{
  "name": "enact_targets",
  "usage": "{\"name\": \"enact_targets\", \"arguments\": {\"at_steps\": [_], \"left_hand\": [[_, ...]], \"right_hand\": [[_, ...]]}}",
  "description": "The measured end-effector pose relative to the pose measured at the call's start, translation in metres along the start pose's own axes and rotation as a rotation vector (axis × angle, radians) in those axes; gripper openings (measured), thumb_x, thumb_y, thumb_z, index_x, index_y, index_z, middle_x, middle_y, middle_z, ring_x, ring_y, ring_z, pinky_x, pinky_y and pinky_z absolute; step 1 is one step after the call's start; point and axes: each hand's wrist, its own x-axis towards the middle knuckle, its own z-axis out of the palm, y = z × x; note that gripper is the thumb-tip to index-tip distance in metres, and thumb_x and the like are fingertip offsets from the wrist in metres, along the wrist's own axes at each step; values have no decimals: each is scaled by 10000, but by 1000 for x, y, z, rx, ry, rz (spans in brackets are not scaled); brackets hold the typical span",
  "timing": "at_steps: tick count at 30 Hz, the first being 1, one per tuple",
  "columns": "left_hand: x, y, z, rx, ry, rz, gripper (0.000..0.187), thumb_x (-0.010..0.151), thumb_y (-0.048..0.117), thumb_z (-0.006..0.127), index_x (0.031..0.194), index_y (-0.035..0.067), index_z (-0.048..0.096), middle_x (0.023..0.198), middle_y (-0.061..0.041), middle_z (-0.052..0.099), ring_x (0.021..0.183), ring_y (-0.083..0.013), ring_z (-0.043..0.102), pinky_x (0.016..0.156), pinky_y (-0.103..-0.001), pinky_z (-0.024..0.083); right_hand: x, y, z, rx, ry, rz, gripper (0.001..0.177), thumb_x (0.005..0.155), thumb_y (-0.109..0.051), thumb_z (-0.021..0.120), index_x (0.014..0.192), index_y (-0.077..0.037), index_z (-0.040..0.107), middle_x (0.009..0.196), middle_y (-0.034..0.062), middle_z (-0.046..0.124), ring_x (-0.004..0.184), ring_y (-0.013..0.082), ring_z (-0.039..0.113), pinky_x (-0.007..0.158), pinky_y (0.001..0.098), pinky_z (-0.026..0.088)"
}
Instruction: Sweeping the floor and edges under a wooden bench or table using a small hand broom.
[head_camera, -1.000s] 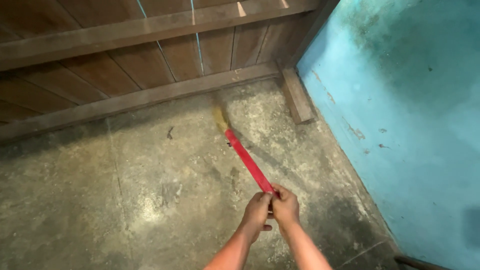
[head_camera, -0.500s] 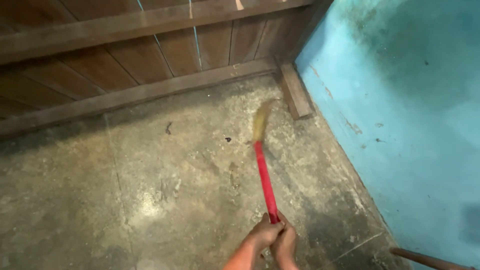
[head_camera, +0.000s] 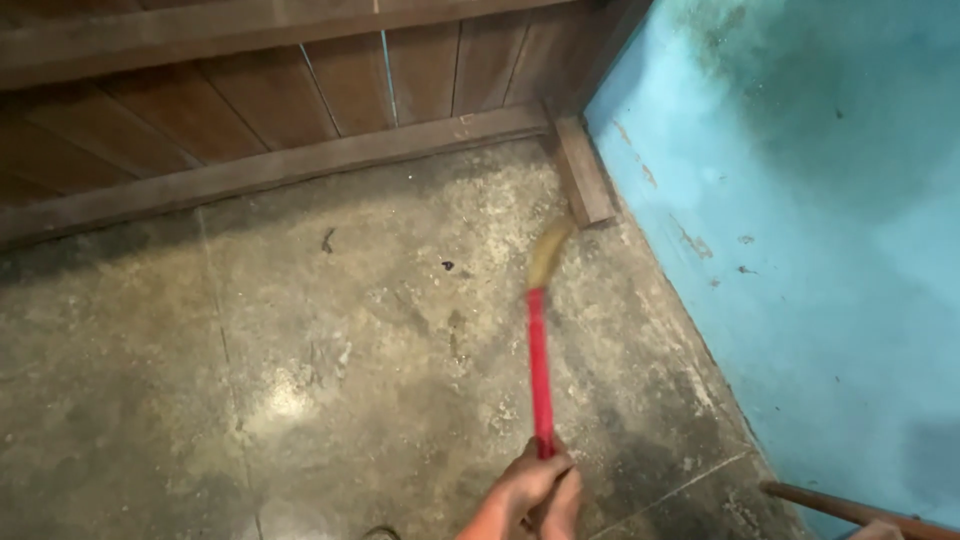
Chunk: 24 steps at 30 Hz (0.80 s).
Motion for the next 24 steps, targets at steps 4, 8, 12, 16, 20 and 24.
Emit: {"name": "enact_targets", "arguments": {"at_steps": [4, 8, 12, 16, 20, 24], "left_hand": [[-32, 17, -26, 21, -19, -69, 252, 929, 302, 669, 1082, 105, 632, 890, -34, 659, 812, -150, 611, 709, -351, 531], [-29, 2, -49, 92, -127, -98, 287, 961, 323, 682, 1106, 83, 622, 903, -40, 662, 813, -158, 627, 720, -350, 527], [-39, 4, -40, 208, 31, -132, 357, 966, 319, 675, 1236, 99, 592, 1025, -79, 723, 925, -189, 688, 824, -361, 563], [-37, 10, -46, 141, 94, -72, 419, 965, 285, 616, 1349, 137, 538, 1112, -97, 727, 996, -203, 689, 878, -364, 557], [-43, 27, -36, 36, 156, -82, 536, 942, 207, 567, 1462, 203, 435, 1189, -108, 710, 1062, -227, 690, 930, -387, 546], [-16, 18, -23, 125, 142, 68, 484, 885, 103, 519, 1368, 118, 555, 1159, -169, 732, 1063, -280, 699, 928, -401, 545]], "right_hand": [[-40, -4, 8, -195, -71, -158, 440, 900, -124, 615, 1335, -102, 675, 1000, 60, 752, 867, 182, 698, 730, 354, 571], [-36, -4, 31, -215, -86, -164, 429, 915, -132, 606, 1336, -87, 679, 1027, 78, 753, 892, 187, 700, 763, 350, 563], [-32, -6, 26, -258, -70, -170, 421, 929, -139, 597, 1336, -73, 683, 1053, 97, 754, 916, 193, 701, 796, 347, 554], [-31, -4, 27, -300, -69, -173, 415, 944, -146, 588, 1337, -58, 687, 1080, 115, 754, 941, 198, 703, 829, 343, 546], [-21, 6, 17, -310, -62, -172, 422, 944, -144, 558, 1334, -45, 685, 1115, 107, 756, 972, 194, 705, 871, 326, 536], [27, 34, 11, 276, -77, -30, 427, 994, -207, 478, 1318, -22, 687, 1124, 101, 748, 964, 205, 690, 901, 322, 520]]}}
